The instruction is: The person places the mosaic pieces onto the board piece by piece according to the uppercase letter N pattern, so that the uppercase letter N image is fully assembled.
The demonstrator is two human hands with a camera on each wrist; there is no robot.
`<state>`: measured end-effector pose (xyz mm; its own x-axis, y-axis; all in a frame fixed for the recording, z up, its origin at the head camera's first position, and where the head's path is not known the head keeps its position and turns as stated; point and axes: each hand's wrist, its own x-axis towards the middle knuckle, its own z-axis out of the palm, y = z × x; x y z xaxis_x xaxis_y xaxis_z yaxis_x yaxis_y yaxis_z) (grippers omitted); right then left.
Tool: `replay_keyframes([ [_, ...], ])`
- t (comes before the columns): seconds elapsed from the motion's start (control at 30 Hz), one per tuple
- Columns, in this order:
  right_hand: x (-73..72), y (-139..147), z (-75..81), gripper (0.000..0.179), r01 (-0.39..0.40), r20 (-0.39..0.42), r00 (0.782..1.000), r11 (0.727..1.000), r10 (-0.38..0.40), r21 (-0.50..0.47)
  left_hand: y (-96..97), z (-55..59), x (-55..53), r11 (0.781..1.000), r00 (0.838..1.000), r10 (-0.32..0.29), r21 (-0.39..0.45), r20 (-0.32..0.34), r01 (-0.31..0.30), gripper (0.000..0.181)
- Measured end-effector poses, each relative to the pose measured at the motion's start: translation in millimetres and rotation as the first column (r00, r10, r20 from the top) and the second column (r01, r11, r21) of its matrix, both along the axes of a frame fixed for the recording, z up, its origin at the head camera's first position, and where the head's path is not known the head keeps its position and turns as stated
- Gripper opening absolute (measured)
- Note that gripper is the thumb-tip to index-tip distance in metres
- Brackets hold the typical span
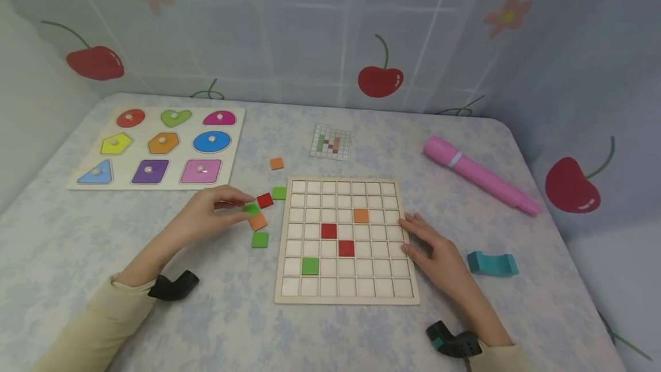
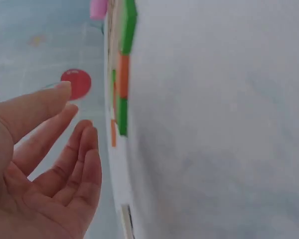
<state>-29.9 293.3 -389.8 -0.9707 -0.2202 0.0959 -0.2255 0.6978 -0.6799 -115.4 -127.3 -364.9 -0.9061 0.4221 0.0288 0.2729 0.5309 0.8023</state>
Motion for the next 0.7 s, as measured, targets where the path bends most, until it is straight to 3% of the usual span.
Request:
replay_keyframes([
  [0.13,0.2,1.5,0.2,0.049,-0.012,-0.014,1.000,1.000,0.012,0.009,-8.4,-8.0,-1.1,0.999,0.999,-0.036,0.003,-0.033,0.036,0.030],
  [0.27,-0.4,2.9,0.3,0.049,-0.014,-0.019,1.000,1.000,0.014,0.004,-5.1,-9.6,-5.4,0.982,0.983,-0.169,0.067,-0.072,0.174,0.033],
  [0.37,-1.0,3.2,0.6,0.049,-0.015,-0.022,1.000,1.000,0.015,-0.005,-1.0,-10.5,-9.1,0.963,0.966,-0.252,0.085,-0.049,0.256,0.034],
  [0.53,-1.0,2.6,0.1,0.049,-0.023,-0.013,1.000,1.000,0.022,-0.014,0.1,-12.9,-10.9,0.953,0.953,-0.303,0.029,0.010,0.302,0.033],
  [0.7,-0.6,1.9,-0.4,0.050,-0.012,0.009,1.000,1.000,0.012,-0.011,0.4,-16.0,-10.7,0.947,0.947,-0.320,-0.025,-0.033,0.319,0.033],
])
